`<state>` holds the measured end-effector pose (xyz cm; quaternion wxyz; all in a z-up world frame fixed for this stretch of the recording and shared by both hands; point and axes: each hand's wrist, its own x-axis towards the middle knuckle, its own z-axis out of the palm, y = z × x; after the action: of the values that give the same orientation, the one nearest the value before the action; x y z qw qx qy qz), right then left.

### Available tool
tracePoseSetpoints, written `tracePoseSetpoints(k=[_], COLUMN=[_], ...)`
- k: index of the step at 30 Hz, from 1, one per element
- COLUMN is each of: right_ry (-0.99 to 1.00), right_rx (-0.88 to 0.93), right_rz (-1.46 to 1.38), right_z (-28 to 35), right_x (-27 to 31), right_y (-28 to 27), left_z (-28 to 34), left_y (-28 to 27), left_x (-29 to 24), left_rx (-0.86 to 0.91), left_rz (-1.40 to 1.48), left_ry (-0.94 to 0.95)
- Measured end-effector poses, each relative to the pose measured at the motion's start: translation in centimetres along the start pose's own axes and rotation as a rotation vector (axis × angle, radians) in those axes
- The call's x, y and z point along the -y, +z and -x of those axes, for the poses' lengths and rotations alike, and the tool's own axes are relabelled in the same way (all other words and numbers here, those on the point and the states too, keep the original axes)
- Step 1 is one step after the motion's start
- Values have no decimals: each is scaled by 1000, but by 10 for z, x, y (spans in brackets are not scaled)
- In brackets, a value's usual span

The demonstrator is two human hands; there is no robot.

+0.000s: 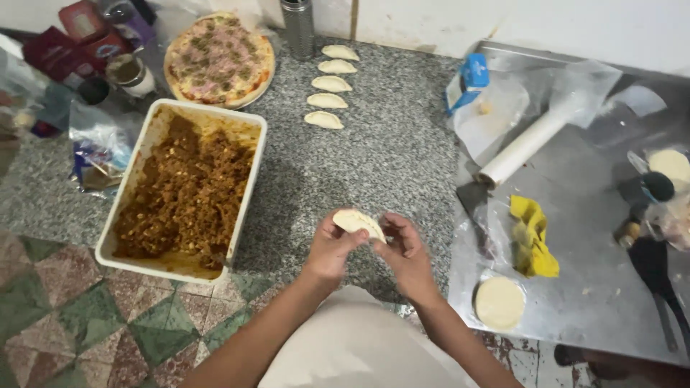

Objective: Filling and sealing dough circles with meat mixture to make empanadas

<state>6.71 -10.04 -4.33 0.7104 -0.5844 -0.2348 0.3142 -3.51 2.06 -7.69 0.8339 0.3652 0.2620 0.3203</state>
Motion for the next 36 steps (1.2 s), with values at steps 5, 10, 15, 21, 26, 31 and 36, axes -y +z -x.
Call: tracePoseSetpoints(k=[5,10,15,21,26,31,36], right_ry=[137,191,257,283,67,161,67], right_rx=[33,24,6,-143,-78,-142,-582], right_rz=[-118,-62,293,377,997,985,1267], right_z=[-22,-56,-144,-265,-224,-113,40], right_x=[0,-9,-21,-157,-91,-101,-79], right_y=[45,79,113,105,99,-32,-204], left_z=[-4,-11,-2,46,65,71,90], left_y=[-19,-47,-80,-113,-167,-179,-156], left_x=[-23,-67,-141,-209,-220,-234,-184], left_rx=[-104,-229,-48,-22,41,77,-47], left_rz=[-68,-75,-412,-517,-735,-989,-846], left_ry=[-54,-124,-2,-195,-359,-578,-36])
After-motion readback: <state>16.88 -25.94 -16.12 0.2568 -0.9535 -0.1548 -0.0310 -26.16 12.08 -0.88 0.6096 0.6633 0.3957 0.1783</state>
